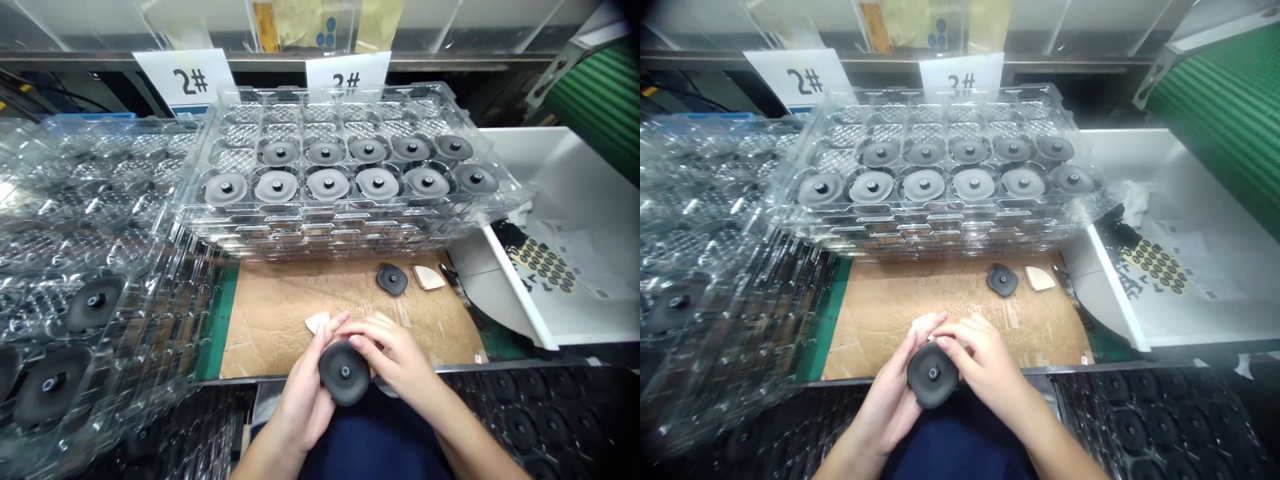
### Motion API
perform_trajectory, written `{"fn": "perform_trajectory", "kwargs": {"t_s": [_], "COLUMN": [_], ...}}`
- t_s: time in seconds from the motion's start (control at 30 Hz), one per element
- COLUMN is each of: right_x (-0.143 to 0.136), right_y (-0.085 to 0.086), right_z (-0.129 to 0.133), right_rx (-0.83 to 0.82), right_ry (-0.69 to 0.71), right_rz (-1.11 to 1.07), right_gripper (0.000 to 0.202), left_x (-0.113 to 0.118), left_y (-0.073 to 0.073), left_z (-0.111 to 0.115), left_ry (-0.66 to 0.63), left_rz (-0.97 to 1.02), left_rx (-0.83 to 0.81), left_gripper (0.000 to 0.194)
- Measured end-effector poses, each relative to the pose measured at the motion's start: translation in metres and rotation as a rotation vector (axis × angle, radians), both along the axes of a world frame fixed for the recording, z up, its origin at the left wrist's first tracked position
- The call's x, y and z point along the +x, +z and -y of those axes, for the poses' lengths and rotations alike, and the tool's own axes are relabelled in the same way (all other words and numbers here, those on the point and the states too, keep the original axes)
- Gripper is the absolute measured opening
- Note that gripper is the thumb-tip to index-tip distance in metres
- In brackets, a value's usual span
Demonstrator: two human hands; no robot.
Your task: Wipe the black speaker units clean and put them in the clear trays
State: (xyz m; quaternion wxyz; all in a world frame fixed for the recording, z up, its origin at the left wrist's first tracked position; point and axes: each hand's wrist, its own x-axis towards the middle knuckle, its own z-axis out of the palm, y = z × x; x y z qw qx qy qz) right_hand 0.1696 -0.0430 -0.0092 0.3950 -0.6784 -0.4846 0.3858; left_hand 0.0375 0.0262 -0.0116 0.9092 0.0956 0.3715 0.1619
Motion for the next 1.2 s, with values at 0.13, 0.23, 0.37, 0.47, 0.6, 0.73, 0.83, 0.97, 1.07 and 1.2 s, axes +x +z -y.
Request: {"fn": "perform_trajectory", "kwargs": {"t_s": [0.13, 0.23, 0.37, 0.47, 0.6, 0.73, 0.83, 0.97, 1.07, 1.2], "right_x": [-0.005, -0.006, -0.001, 0.003, -0.009, -0.034, -0.048, -0.057, -0.061, -0.069], "right_y": [0.001, -0.005, -0.022, -0.034, -0.039, -0.035, -0.030, -0.028, -0.028, -0.028], "right_z": [-0.009, -0.009, 0.001, 0.005, 0.000, -0.009, -0.015, -0.020, -0.024, -0.029], "right_rx": [-0.059, -0.102, -0.155, -0.169, -0.166, -0.172, -0.169, -0.168, -0.197, -0.241], "right_ry": [0.071, 0.061, -0.125, -0.299, -0.392, -0.343, -0.260, -0.157, -0.096, -0.065], "right_rz": [-0.059, -0.154, -0.318, -0.439, -0.594, -0.737, -0.816, -0.853, -0.867, -0.876], "right_gripper": [0.016, 0.008, 0.017, 0.030, 0.036, 0.038, 0.037, 0.037, 0.041, 0.042], "left_x": [-0.001, -0.005, -0.015, -0.024, -0.024, -0.021, -0.025, -0.036, -0.043, -0.051], "left_y": [-0.004, -0.007, -0.016, -0.024, -0.028, -0.025, -0.023, -0.023, -0.023, -0.026], "left_z": [0.003, 0.004, 0.010, 0.020, 0.032, 0.030, 0.023, 0.013, 0.007, 0.001], "left_ry": [-0.018, -0.056, -0.049, 0.107, 0.266, 0.330, 0.355, 0.377, 0.387, 0.400], "left_rz": [-0.027, -0.012, -0.029, -0.182, -0.370, -0.442, -0.430, -0.359, -0.332, -0.316], "left_rx": [-0.031, -0.042, 0.108, 0.517, 0.776, 0.711, 0.654, 0.625, 0.633, 0.602], "left_gripper": [0.035, 0.040, 0.045, 0.044, 0.059, 0.051, 0.046, 0.043, 0.047, 0.059]}}
